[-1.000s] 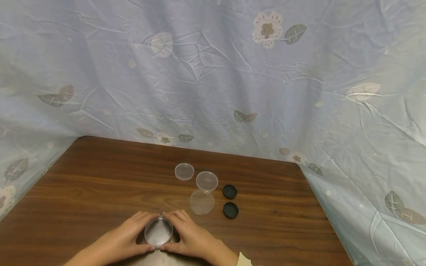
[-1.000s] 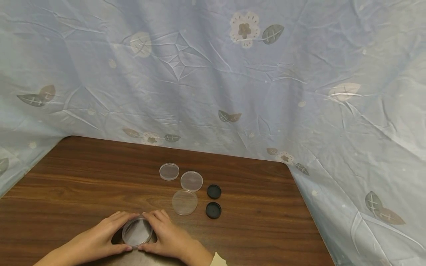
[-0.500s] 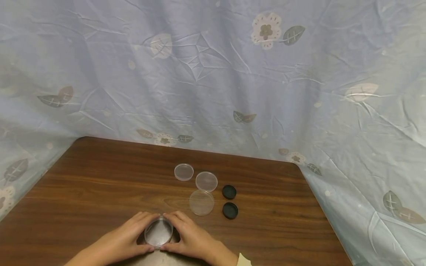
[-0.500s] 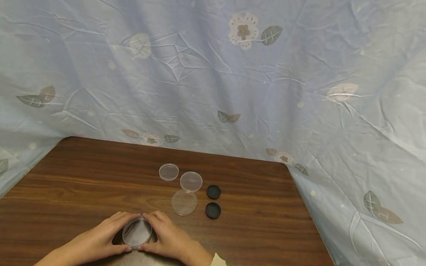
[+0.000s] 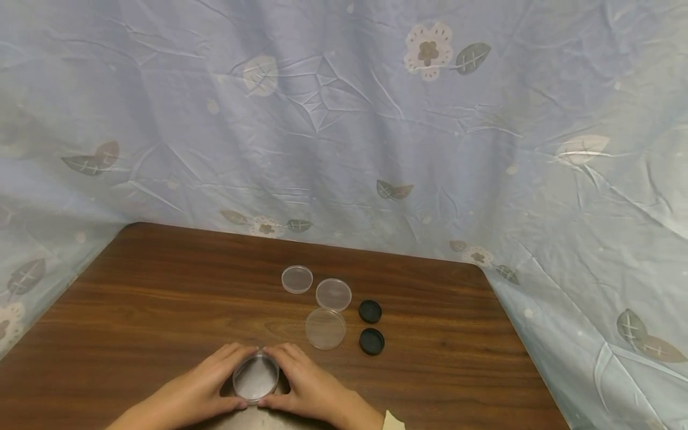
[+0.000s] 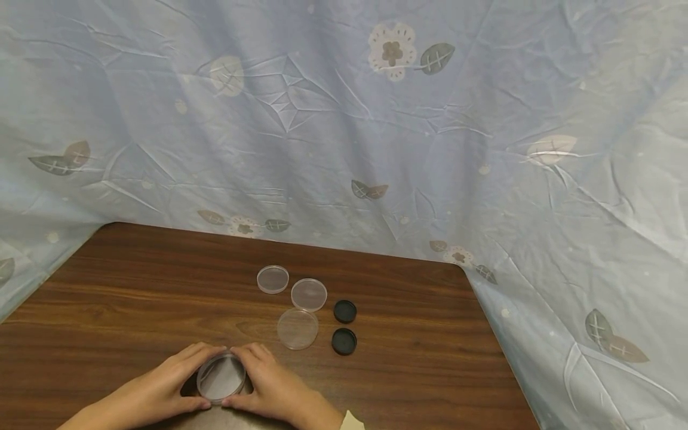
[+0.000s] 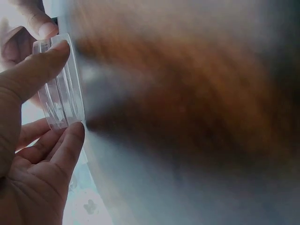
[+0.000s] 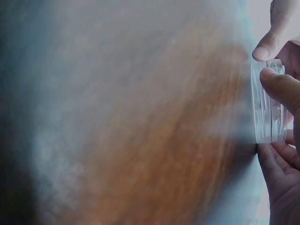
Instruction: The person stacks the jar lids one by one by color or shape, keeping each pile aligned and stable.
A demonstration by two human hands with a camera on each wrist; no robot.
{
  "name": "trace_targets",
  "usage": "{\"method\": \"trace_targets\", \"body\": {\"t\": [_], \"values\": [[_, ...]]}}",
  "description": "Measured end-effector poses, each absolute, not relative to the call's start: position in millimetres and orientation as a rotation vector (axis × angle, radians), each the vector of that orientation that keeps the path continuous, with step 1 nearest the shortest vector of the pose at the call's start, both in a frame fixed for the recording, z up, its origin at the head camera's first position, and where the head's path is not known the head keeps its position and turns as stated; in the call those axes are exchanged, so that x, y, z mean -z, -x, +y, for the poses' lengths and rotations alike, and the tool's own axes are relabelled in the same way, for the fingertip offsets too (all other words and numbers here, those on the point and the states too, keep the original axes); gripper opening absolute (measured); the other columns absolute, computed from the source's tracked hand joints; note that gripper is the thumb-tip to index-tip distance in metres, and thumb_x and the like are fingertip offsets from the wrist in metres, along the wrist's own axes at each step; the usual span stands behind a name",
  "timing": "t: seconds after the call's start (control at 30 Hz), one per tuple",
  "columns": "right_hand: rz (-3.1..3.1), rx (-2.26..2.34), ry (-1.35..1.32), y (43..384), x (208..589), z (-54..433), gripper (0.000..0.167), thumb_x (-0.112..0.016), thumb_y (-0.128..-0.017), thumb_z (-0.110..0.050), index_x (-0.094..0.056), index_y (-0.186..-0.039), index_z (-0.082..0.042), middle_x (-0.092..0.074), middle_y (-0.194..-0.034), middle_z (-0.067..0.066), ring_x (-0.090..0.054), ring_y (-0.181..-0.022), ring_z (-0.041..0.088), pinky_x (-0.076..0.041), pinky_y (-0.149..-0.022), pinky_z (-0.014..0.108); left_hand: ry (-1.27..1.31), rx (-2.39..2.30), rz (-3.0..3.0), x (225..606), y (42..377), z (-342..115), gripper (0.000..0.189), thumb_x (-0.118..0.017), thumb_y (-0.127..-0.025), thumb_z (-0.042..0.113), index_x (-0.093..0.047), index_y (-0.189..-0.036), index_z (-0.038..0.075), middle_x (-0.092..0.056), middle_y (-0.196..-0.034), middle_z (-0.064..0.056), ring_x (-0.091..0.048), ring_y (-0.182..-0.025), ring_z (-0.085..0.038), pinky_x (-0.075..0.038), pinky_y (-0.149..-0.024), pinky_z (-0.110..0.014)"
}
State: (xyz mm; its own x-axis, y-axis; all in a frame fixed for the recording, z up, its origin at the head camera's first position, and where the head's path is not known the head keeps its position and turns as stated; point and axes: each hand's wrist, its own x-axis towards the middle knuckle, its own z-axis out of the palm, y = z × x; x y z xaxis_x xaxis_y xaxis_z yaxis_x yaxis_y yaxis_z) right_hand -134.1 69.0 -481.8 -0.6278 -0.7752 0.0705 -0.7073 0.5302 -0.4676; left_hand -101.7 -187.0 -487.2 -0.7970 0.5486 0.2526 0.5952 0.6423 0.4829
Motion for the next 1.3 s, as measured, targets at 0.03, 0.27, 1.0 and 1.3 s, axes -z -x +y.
{"method": "trace_targets", "body": {"t": [0.03, 0.27, 1.0, 1.3], "values": [[2.616, 0.699, 1.276, 134.0, 481.7, 69.0, 0.076, -0.071, -0.097, -0.051, -0.043, -0.157, -0.014, -0.055, -0.148, 0.001, -0.054, -0.131, 0.007, -0.051, -0.105, 0.019, 0.967, 0.861, -2.772, 487.3, 101.6, -187.1, 0.077, -0.084, -0.085, 0.046, -0.056, -0.144, 0.006, -0.064, -0.132, 0.000, -0.063, -0.114, -0.014, -0.060, -0.090, -0.032], [2.609, 0.716, 1.289, 133.0, 480.9, 69.4, 0.074, -0.072, -0.097, -0.049, -0.043, -0.156, -0.013, -0.055, -0.148, 0.001, -0.055, -0.131, 0.008, -0.051, -0.106, 0.019, 0.954, 0.862, -2.782, 487.4, 102.0, -184.9, 0.078, -0.084, -0.084, 0.051, -0.056, -0.143, 0.007, -0.065, -0.132, -0.001, -0.063, -0.113, -0.014, -0.060, -0.088, -0.033], [2.587, 0.738, 1.201, 131.9, 481.7, 70.3, 0.085, -0.071, -0.097, -0.050, -0.033, -0.162, -0.009, -0.052, -0.150, 0.005, -0.054, -0.130, 0.008, -0.052, -0.103, 0.019, 1.002, 0.877, -2.759, 488.1, 102.1, -187.5, 0.081, -0.082, -0.087, 0.050, -0.049, -0.150, 0.011, -0.061, -0.139, 0.000, -0.059, -0.121, -0.017, -0.059, -0.093, -0.031], [2.564, 0.758, 1.168, 131.5, 480.2, 70.2, 0.090, -0.072, -0.096, -0.052, -0.031, -0.163, -0.009, -0.049, -0.152, 0.006, -0.052, -0.133, 0.008, -0.052, -0.106, 0.021, 0.970, 0.901, -2.833, 486.9, 105.5, -187.0, 0.094, -0.086, -0.080, 0.054, -0.048, -0.149, 0.003, -0.060, -0.142, -0.006, -0.060, -0.123, -0.027, -0.059, -0.096, -0.040]]}}
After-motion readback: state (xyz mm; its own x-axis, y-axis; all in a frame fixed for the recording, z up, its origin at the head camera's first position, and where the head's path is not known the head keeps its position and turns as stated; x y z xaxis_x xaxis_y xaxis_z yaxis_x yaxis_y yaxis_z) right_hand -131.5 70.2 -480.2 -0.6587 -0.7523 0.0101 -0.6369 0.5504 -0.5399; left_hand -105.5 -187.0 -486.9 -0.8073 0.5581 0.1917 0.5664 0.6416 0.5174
